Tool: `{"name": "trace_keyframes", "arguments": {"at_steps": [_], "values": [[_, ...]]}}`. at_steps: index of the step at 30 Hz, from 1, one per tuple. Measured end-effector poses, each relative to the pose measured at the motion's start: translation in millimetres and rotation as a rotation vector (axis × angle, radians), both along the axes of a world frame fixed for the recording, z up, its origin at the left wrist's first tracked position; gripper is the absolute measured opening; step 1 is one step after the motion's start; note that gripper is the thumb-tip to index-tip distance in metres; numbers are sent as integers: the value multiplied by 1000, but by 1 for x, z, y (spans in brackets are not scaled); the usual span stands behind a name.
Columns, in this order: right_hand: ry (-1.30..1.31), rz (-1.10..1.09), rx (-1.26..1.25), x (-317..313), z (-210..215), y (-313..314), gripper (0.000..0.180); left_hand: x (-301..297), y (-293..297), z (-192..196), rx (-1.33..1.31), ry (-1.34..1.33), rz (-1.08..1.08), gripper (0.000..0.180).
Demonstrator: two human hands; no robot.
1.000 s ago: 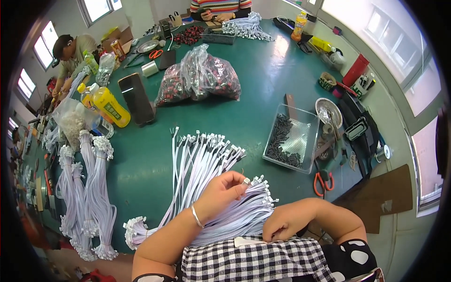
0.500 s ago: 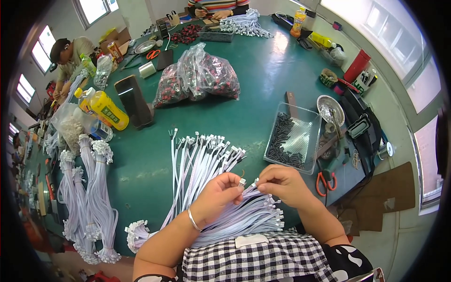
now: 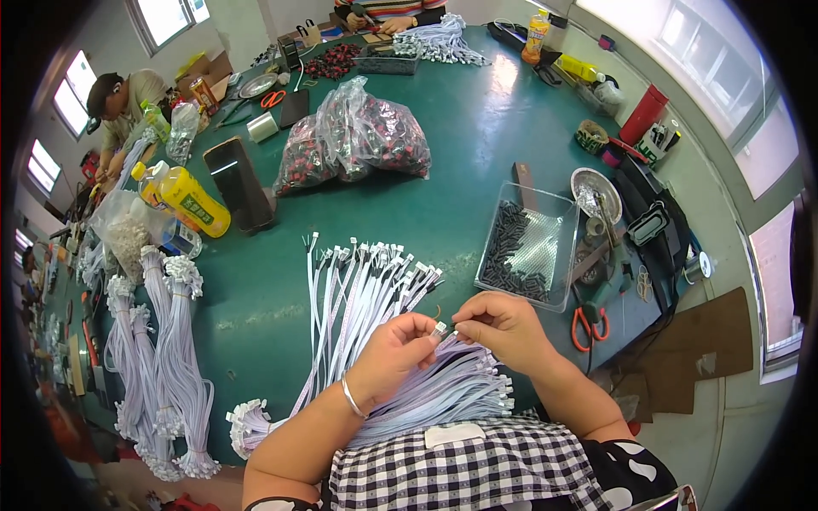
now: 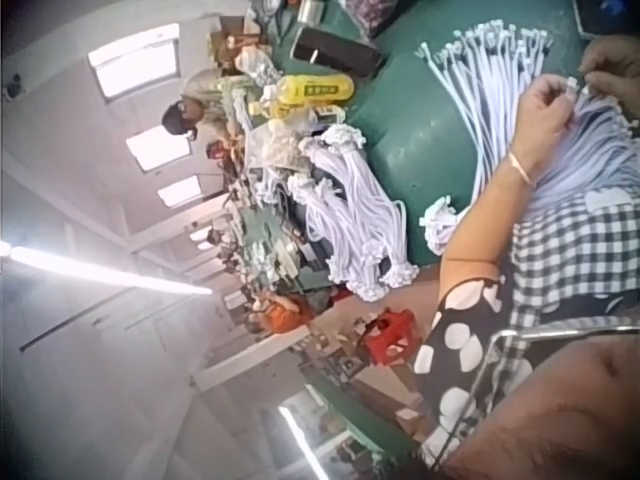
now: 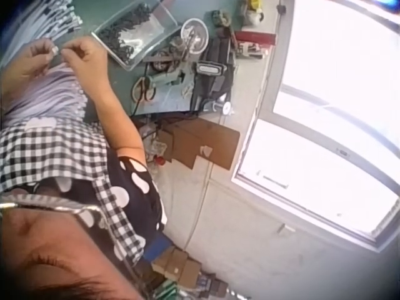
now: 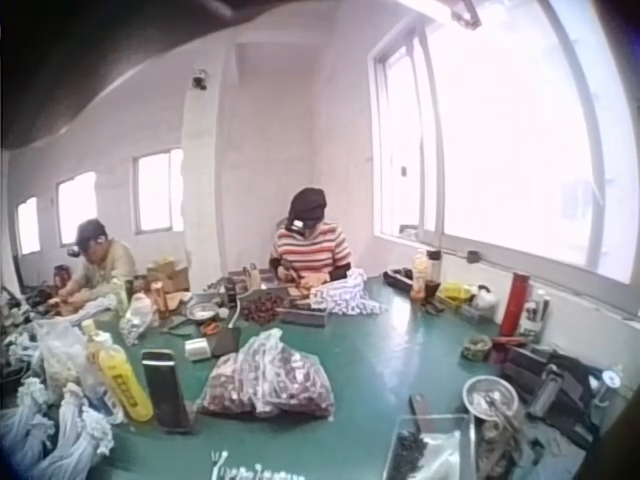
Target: The person assembles wire harnesses by attaching plastic connectors to the ends of bundles of wires by hand.
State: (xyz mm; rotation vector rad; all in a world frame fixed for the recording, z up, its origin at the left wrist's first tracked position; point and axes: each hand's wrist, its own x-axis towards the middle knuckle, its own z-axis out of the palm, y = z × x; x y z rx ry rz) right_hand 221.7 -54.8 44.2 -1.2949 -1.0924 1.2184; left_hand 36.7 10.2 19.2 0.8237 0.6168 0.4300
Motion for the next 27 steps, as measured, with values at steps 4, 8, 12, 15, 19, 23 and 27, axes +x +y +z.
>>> {"name": "trace_keyframes", "arguments": {"at_steps": [4, 8, 12, 15, 19, 23, 27], "values": [[-102, 26, 22, -1, -1, 1, 8, 0, 0, 0, 7, -8, -2, 11], [-188, 34, 43, -2, -1, 0, 8, 0, -1, 1, 8, -10, 2, 11], [-200, 30, 53, -2, -3, 0, 8, 0, -1, -1, 10, -28, 14, 11], [-210, 29, 77, -2, -6, 0, 8, 0, -1, -1, 23, -31, 20, 10], [-248, 55, 135, -1, -5, 1, 8, 1, -1, 2, 52, -6, 8, 8], [-334, 88, 147, 0, -2, 1, 7, 0, -1, 1, 63, -14, 3, 8], [-362, 102, 132, 1, -2, 1, 8, 0, -2, 1, 69, -10, 19, 9]]}}
